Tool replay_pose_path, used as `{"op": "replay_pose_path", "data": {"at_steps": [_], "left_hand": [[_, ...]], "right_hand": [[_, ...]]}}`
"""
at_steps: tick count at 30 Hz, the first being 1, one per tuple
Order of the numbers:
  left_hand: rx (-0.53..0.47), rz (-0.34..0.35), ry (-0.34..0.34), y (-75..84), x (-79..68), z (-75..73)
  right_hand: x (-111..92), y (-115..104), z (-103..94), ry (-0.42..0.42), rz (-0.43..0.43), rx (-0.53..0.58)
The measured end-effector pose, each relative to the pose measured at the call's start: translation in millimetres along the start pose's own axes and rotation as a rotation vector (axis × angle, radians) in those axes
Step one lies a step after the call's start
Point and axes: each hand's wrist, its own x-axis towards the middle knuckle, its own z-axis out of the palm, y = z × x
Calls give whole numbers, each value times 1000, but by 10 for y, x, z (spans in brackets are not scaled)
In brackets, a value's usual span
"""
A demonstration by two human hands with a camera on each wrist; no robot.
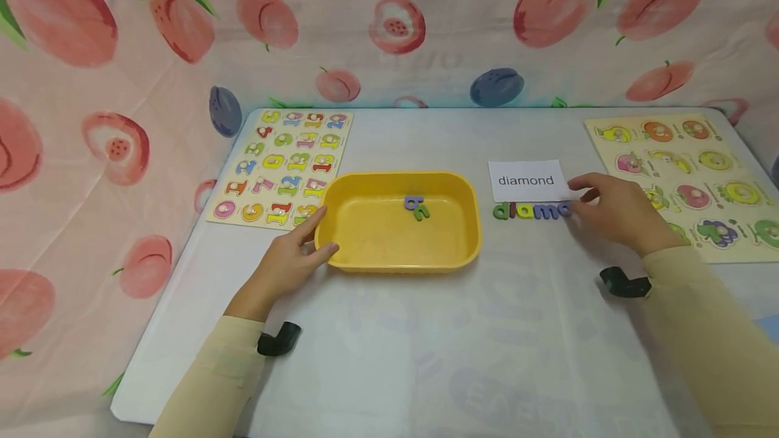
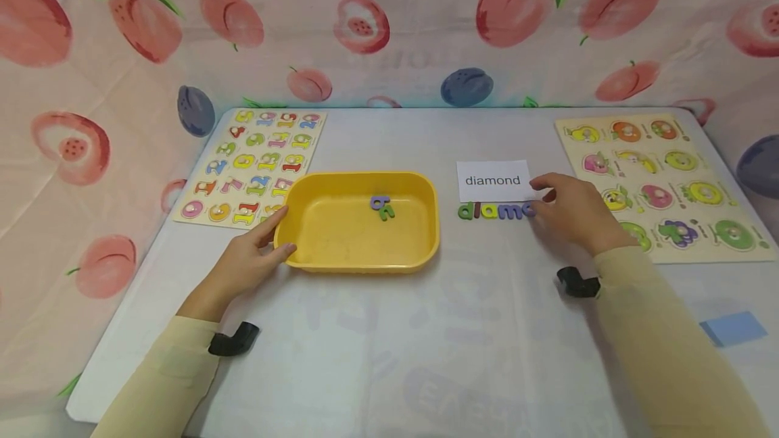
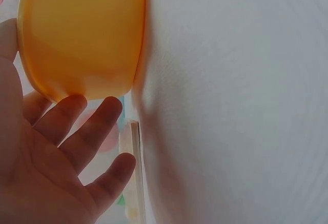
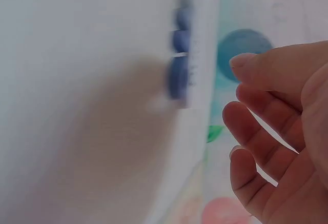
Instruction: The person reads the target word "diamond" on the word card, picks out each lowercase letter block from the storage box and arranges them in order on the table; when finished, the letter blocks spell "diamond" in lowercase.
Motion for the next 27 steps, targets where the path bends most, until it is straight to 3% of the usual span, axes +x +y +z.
{"op": "replay_pose_path", "data": {"at_steps": [11, 23, 27], "left_hand": [[15, -14, 3, 23, 2, 5], [4, -3, 9, 32, -1, 12], [10, -3, 9, 26, -2, 9]], "right_hand": [[-74, -494, -133, 90, -127, -13], [-52, -1120, 131, 106, -473, -64], [-16, -1299, 254, 71, -525, -41]]}}
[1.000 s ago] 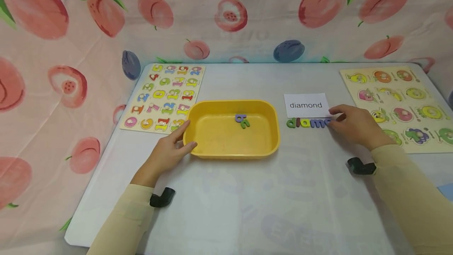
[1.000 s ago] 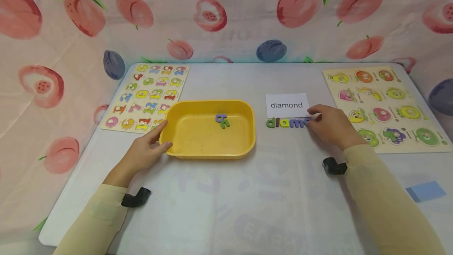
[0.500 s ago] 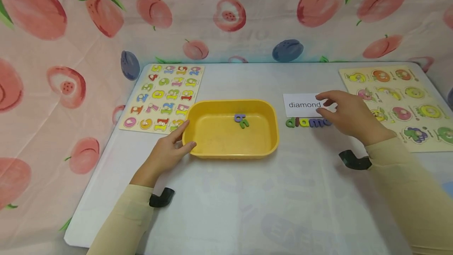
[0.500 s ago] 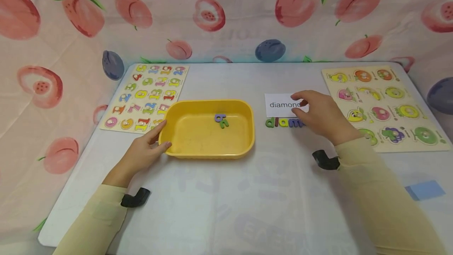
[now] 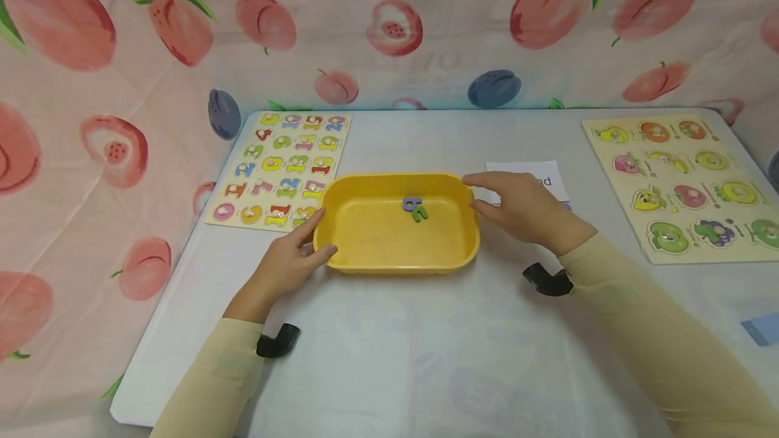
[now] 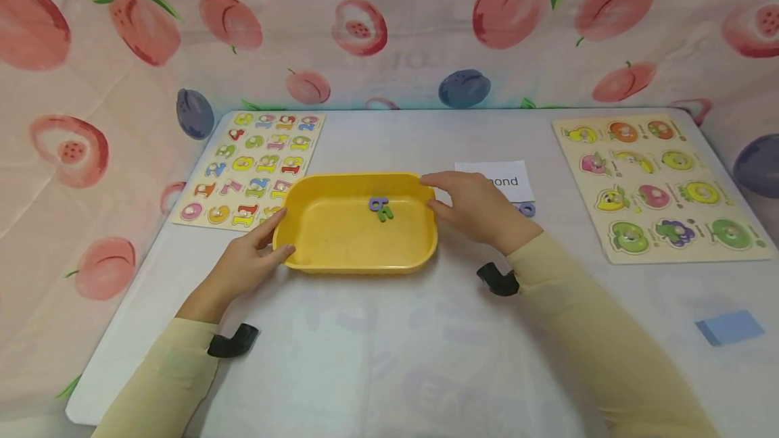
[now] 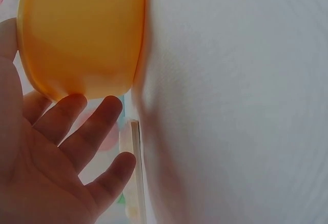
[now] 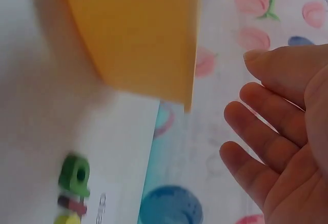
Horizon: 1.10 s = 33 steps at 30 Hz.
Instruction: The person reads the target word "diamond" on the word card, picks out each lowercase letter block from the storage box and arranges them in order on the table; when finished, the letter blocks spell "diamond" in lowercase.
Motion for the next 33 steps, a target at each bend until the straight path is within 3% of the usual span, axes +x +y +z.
{"op": "replay_pose_path", "data": {"at_steps": [11, 17, 33], "left_hand": [[-5, 5, 3, -33, -8, 31], [-2, 7, 7, -40, -12, 42], [3, 10, -1, -19, 3, 1]], "right_hand": [[336, -288, 356, -170, -51, 83], [438, -295, 509, -191, -62, 86], [566, -304, 624, -286, 1, -27]]}}
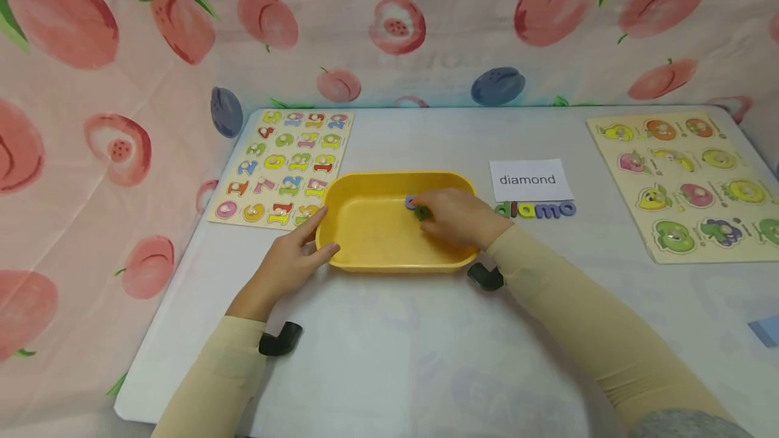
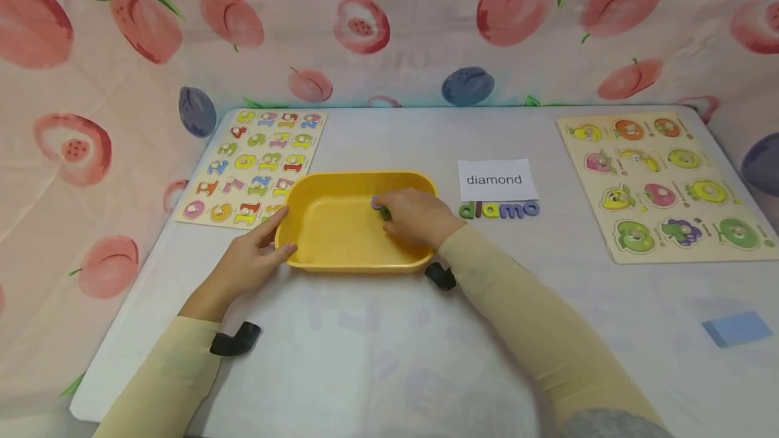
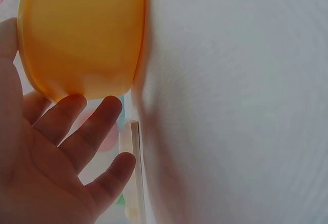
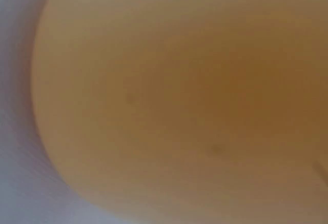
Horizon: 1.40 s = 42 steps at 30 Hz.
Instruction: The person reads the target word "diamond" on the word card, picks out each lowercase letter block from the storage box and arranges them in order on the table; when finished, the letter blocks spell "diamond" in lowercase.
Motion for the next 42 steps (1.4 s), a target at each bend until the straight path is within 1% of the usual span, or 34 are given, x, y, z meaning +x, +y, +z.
{"op": "replay_pose_path", "data": {"at_steps": [3, 9, 16, 27, 35, 38, 42], "left_hand": [[1, -5, -1, 5, 1, -1], [-1, -14, 0, 20, 1, -4], [-4, -21, -6, 32, -1, -7], [-11, -3, 2, 15, 2, -2], [-4, -13, 3, 19, 1, 0], [-4, -15, 2, 23, 1, -2], [-4, -19, 1, 25, 2, -1]], "right_hand": [[4, -17, -2, -15, 26, -29], [16, -43, 13, -50, 50, -129], [-1, -52, 23, -78, 73, -144], [6, -71, 55, -80, 65, -214], [-1, -67, 72, -68, 28, -255], [-4, -69, 77, -71, 28, -268], [-12, -76, 78, -70, 28, -260]]}}
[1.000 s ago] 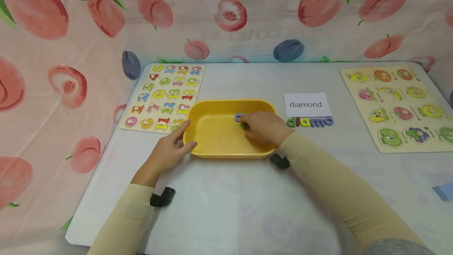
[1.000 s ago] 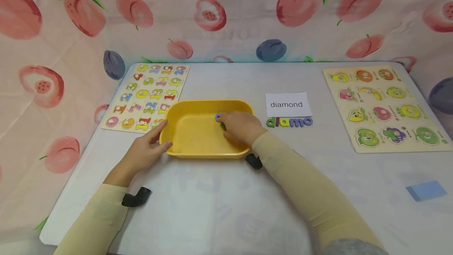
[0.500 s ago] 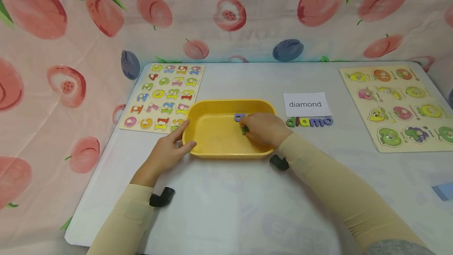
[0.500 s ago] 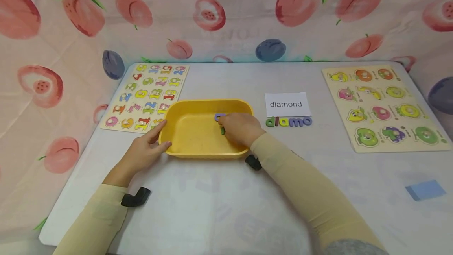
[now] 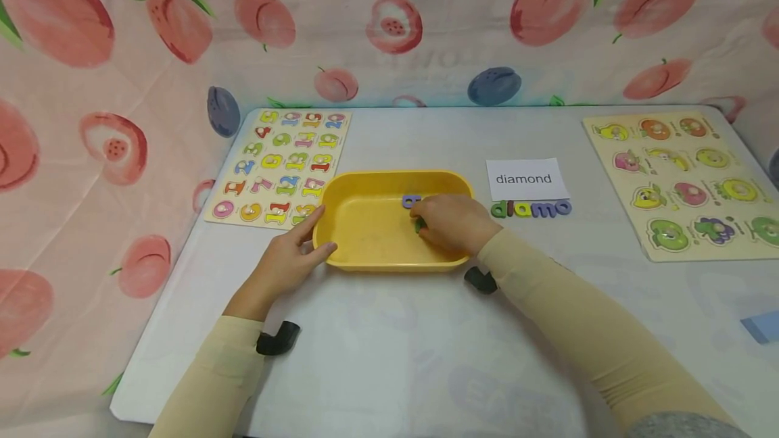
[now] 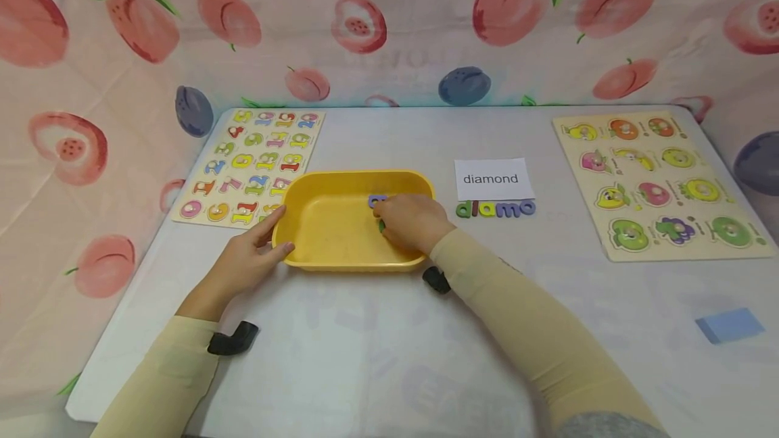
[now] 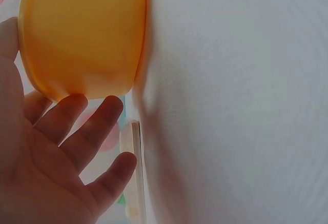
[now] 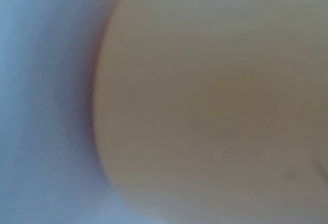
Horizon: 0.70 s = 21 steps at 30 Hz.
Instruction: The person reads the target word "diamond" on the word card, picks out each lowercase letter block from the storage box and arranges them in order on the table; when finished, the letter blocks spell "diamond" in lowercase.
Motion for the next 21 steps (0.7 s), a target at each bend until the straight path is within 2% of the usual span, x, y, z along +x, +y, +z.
{"op": "replay_pose_path", "data": {"at_steps": [12, 21], "left_hand": [[-1, -4, -2, 1, -5, -5], [5, 4, -2, -5, -4, -1]], "right_hand": [[-39, 17, 0, 75, -37, 72], [-56, 14, -6, 99, -50, 97]]}}
